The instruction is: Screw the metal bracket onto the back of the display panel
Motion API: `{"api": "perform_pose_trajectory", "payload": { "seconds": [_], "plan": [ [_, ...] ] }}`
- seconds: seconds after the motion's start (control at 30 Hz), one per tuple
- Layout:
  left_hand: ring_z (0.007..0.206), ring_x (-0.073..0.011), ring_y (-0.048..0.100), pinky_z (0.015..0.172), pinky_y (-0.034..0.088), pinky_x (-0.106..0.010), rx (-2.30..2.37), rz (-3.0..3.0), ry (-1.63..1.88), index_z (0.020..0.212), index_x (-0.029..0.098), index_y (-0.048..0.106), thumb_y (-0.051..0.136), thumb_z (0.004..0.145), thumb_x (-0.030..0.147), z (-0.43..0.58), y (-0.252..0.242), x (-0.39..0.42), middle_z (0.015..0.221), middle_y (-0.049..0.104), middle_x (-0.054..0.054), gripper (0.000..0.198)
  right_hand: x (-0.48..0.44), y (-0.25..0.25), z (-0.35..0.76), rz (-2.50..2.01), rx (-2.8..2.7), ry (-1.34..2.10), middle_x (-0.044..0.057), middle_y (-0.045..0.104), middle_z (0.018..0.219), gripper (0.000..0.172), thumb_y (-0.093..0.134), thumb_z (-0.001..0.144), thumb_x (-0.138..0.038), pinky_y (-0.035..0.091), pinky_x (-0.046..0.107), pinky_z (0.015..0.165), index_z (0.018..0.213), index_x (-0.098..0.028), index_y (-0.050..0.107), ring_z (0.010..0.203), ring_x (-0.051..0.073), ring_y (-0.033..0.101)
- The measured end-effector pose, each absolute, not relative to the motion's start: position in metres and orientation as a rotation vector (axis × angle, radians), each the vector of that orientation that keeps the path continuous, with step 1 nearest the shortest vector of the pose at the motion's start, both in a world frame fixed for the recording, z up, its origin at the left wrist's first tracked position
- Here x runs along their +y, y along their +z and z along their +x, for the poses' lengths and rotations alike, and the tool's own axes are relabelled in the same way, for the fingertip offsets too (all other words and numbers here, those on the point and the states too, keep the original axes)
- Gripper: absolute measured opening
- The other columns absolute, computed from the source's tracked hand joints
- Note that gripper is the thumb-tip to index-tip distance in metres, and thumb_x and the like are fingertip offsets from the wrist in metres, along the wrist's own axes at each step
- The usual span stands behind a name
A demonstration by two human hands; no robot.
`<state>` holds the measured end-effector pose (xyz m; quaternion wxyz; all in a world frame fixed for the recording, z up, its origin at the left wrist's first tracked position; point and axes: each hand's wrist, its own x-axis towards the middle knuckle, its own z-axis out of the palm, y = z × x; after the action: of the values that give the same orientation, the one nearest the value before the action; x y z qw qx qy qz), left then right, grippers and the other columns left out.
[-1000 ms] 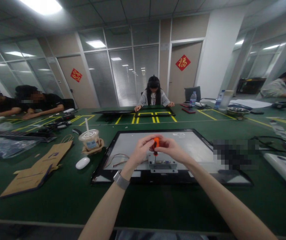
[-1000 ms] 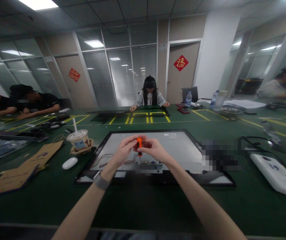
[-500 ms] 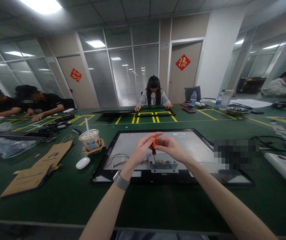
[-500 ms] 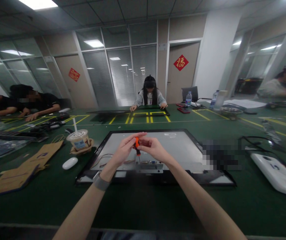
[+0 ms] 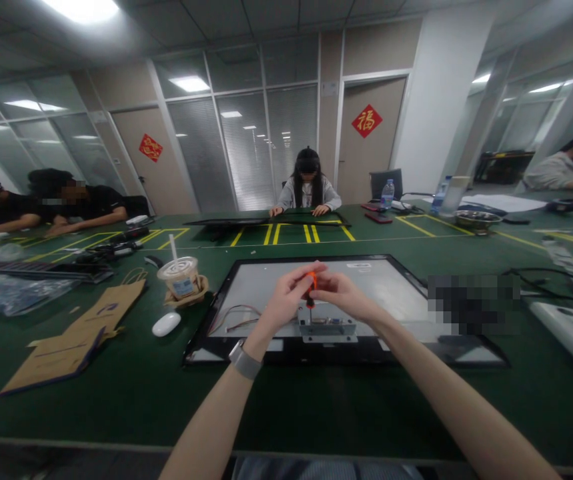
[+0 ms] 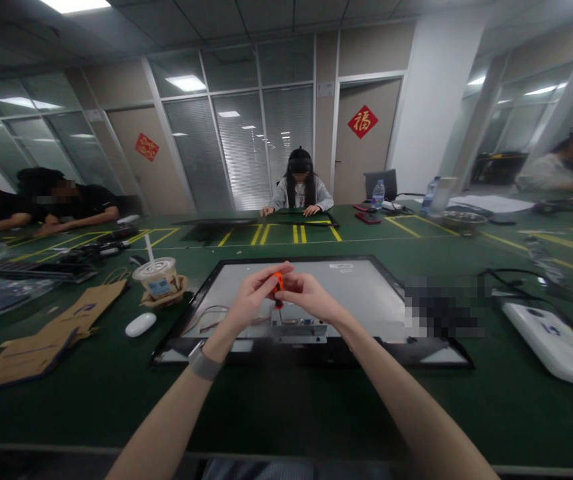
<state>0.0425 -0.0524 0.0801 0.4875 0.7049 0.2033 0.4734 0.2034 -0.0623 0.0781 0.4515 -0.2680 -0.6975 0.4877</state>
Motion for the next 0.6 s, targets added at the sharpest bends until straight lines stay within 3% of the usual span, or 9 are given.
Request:
{"api": "perform_pose_trajectory", "payload": {
  "seconds": [0.17,0.37,0.5,0.6],
  "plan": [
    [0.112,-0.0228,0.058,0.102,0.041,-0.038,0.477,1.762,1.150,0.117,0.021,0.066,0.050,0.090,0.031,0.039,0.081,-0.049,0.119,0.066,-0.008,0.033,-0.058,0.071,0.198,-0.787,-1.607,1.103,-0.002,0.067,0.069,0.032,0.083,0.060,-0.030,0.054,0.032,0.064,0.081,-0.017,0.062,0.062,0.015,0.064],
    [0.096,-0.0208,0.060,0.088,0.047,-0.034,0.477,1.737,1.179,0.105,0.018,0.069,0.058,0.086,0.030,0.035,0.082,-0.049,0.105,0.067,-0.009,0.025,-0.062,0.067,0.191,-0.700,-1.455,1.186,-0.003,0.067,0.080,0.045,0.083,0.058,-0.027,0.055,0.031,0.065,0.091,-0.021,0.054,0.068,0.014,0.065],
    [0.085,-0.0161,0.057,0.083,0.045,-0.031,0.511,1.772,1.325,0.086,0.018,0.070,0.068,0.079,0.029,0.039,0.078,-0.047,0.087,0.060,-0.004,0.013,-0.064,0.068,0.189,-0.682,-1.471,1.147,-0.004,0.064,0.079,0.038,0.085,0.057,-0.027,0.055,0.028,0.060,0.077,-0.021,0.053,0.069,0.013,0.064],
    [0.081,-0.0153,0.054,0.082,0.044,-0.031,0.578,1.836,1.414,0.079,0.018,0.069,0.070,0.077,0.029,0.039,0.079,-0.047,0.082,0.055,-0.002,0.011,-0.064,0.067,0.189,-0.681,-1.501,1.178,-0.003,0.065,0.074,0.032,0.083,0.061,-0.028,0.056,0.029,0.062,0.078,-0.020,0.057,0.065,0.013,0.064]
  ]
}}
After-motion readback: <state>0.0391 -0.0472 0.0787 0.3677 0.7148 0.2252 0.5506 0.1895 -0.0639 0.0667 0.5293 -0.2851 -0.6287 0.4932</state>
